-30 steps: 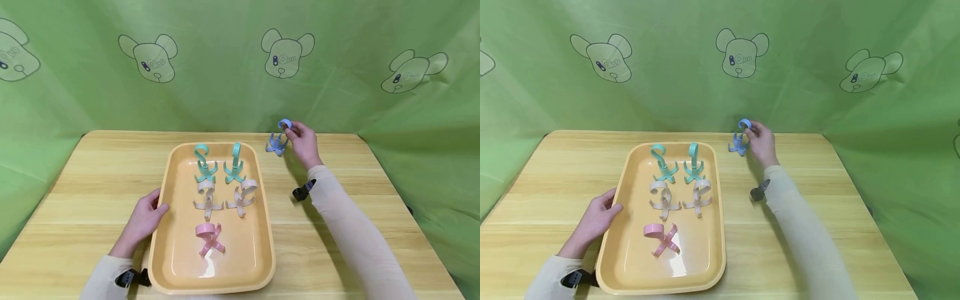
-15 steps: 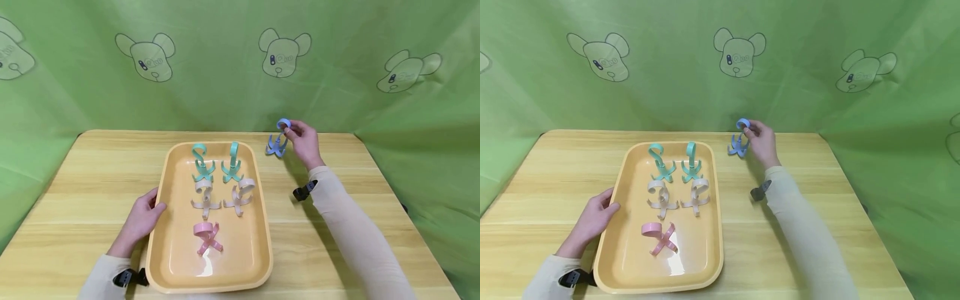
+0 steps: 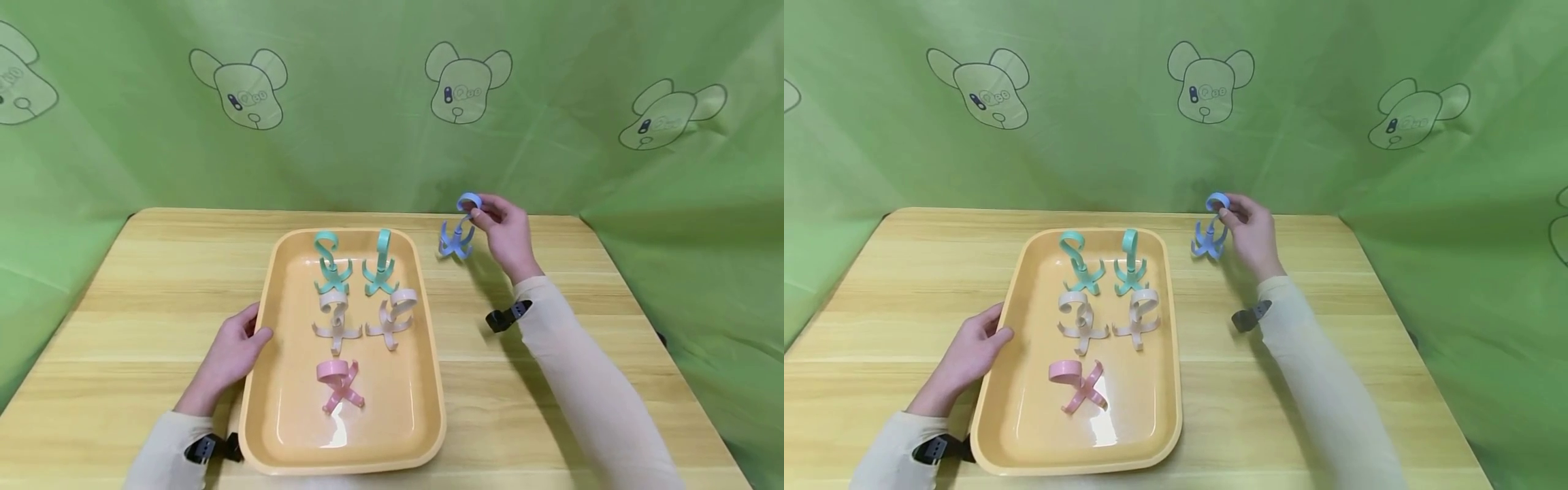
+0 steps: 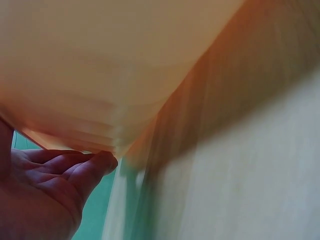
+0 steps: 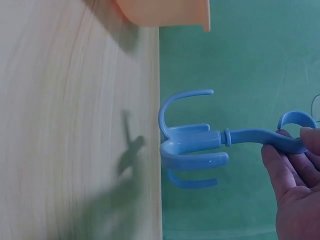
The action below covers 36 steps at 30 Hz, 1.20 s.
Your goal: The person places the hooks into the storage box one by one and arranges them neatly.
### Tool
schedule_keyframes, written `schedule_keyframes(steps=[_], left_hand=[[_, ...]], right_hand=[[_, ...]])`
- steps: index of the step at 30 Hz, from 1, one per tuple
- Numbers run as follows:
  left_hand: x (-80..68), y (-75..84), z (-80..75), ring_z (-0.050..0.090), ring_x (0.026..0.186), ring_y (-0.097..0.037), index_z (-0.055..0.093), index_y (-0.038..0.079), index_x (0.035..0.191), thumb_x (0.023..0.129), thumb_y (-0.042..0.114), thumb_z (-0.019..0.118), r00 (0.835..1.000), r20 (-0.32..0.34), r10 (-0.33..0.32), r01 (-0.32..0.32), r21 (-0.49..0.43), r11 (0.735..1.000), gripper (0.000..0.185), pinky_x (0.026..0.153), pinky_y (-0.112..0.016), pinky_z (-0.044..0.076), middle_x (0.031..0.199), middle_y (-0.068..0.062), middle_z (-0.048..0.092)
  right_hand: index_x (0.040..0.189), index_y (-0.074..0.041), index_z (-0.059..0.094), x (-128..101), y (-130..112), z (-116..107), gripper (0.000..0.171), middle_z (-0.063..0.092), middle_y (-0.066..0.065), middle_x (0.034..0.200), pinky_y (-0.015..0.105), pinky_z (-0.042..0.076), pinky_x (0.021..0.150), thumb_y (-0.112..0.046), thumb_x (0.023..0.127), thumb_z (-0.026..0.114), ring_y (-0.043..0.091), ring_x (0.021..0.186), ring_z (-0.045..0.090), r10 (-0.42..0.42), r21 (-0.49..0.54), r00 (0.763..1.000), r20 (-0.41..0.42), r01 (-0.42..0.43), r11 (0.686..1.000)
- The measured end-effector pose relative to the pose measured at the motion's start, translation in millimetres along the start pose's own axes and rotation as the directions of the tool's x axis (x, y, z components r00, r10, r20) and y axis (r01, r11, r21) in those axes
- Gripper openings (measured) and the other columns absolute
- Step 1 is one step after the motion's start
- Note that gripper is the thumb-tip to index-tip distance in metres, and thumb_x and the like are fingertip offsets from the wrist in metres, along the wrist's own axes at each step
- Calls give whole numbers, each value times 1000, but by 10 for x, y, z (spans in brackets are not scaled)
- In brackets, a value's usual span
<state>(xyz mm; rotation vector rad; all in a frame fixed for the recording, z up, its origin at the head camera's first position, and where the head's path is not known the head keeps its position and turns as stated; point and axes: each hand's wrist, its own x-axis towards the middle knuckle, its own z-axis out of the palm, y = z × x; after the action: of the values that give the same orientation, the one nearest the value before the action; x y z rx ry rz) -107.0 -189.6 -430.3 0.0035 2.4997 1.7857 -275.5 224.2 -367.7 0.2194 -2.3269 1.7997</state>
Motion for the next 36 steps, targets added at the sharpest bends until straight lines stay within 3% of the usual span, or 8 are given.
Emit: schedule_keyframes(steps=[14, 24, 36], left_hand=[[9, -5, 18, 67, 82, -31, 46, -11, 139, 91, -4, 48, 1000, -12, -2, 2, 15, 1000, 48, 65, -32, 58, 109, -31, 63], [5, -10, 12, 66, 84, -32, 46, -12, 138, 90, -5, 48, 1000, -13, -5, 5, -10, 1000, 48, 66, -31, 58, 110, -32, 62], [5, 22, -11, 66, 85, -32, 44, -11, 140, 92, -3, 48, 1000, 1, -18, 18, -9, 1000, 49, 66, -33, 58, 112, -31, 62]], right_hand=[[125, 4, 62, -217, -76, -119, 33, 67, 15, 116, 29, 50, 93, -7, 94, 63, 21, 106, 63, -91, 110, 995, 32, 87, 990], [125, 4, 63, -372, -174, -157, 33, 68, 13, 113, 26, 51, 91, -8, 94, 65, 20, 104, 63, -74, 46, 997, 16, 73, 996], [124, 2, 65, -596, -251, -202, 32, 70, 12, 113, 25, 51, 90, -8, 94, 65, 20, 101, 65, -107, 46, 993, 47, 104, 993]])
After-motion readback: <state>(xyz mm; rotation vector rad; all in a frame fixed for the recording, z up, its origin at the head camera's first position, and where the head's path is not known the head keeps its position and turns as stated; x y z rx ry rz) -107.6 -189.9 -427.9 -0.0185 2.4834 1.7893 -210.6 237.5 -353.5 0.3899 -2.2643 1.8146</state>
